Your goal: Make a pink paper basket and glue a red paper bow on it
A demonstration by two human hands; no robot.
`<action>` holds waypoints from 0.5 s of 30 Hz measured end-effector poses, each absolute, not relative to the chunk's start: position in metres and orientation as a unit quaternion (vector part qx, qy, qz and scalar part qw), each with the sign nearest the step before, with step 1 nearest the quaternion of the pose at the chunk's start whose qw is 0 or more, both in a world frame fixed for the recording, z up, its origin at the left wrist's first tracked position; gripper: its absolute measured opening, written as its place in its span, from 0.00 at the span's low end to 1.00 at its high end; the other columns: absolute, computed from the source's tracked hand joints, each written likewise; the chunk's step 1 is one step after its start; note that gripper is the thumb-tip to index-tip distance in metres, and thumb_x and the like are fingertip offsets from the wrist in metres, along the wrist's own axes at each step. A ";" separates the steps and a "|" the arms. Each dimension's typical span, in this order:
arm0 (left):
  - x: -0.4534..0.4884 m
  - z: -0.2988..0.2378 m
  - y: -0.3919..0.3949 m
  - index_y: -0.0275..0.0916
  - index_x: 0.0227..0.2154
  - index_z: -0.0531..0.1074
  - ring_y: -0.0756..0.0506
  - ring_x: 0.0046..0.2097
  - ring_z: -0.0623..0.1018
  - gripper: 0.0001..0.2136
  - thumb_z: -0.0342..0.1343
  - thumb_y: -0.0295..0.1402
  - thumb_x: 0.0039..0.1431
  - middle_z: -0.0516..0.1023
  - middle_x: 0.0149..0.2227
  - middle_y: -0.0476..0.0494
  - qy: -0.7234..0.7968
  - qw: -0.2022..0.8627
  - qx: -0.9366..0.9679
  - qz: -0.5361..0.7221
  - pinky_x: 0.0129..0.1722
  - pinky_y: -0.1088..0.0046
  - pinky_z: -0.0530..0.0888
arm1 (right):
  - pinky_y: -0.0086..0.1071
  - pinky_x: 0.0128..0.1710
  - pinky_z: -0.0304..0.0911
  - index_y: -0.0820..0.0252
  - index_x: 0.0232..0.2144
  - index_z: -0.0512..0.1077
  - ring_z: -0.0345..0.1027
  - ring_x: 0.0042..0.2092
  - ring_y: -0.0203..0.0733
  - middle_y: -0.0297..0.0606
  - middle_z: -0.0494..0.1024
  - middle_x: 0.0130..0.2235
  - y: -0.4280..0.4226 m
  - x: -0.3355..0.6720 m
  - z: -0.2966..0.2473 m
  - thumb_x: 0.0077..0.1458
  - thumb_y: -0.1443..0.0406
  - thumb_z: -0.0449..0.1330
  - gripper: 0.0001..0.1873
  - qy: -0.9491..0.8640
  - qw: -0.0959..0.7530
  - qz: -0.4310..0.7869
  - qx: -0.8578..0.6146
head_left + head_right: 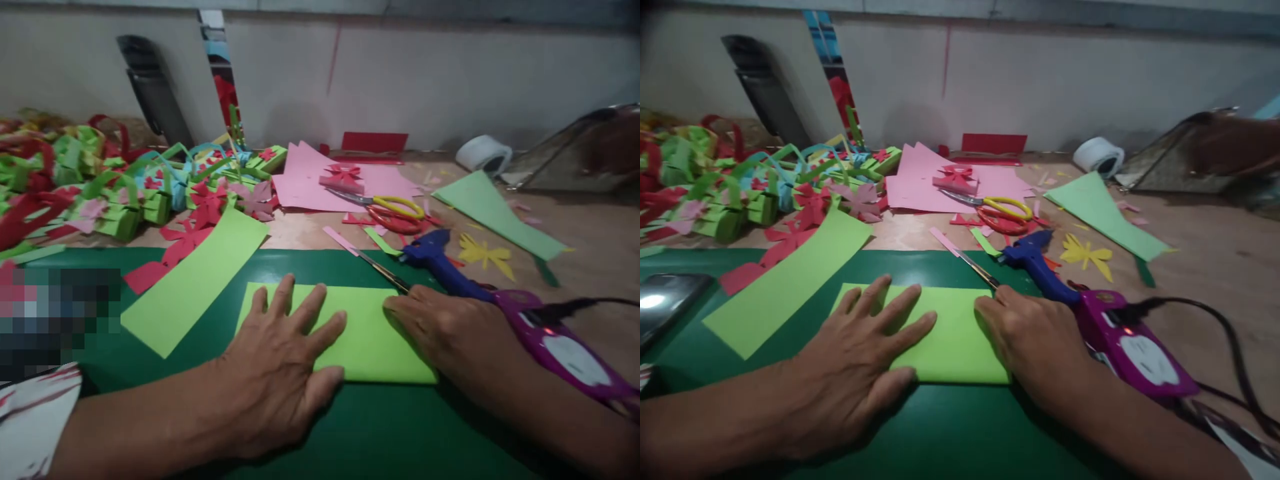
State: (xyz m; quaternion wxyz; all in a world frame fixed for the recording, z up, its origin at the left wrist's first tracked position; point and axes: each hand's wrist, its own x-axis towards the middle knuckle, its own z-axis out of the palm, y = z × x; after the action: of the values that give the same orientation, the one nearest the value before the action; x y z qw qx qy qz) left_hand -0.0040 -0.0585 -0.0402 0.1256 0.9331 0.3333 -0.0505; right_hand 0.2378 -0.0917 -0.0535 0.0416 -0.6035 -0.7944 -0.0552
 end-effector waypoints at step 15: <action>-0.005 -0.061 -0.063 0.58 0.62 0.47 0.24 0.64 0.47 0.24 0.37 0.46 0.64 0.47 0.67 0.46 0.337 0.083 0.937 -0.046 0.52 0.34 0.55 | 0.44 0.48 0.61 0.68 0.51 0.68 0.64 0.54 0.54 0.52 0.73 0.52 -0.152 0.192 -0.071 0.58 0.46 0.45 0.34 -0.902 0.106 -0.117 -0.401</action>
State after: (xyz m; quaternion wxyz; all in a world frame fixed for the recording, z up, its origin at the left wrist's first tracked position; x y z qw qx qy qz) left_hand -0.0046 -0.0627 -0.0607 0.0827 0.9367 0.3370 -0.0458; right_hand 0.1916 -0.1523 -0.0709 0.1060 -0.4008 -0.9025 -0.1167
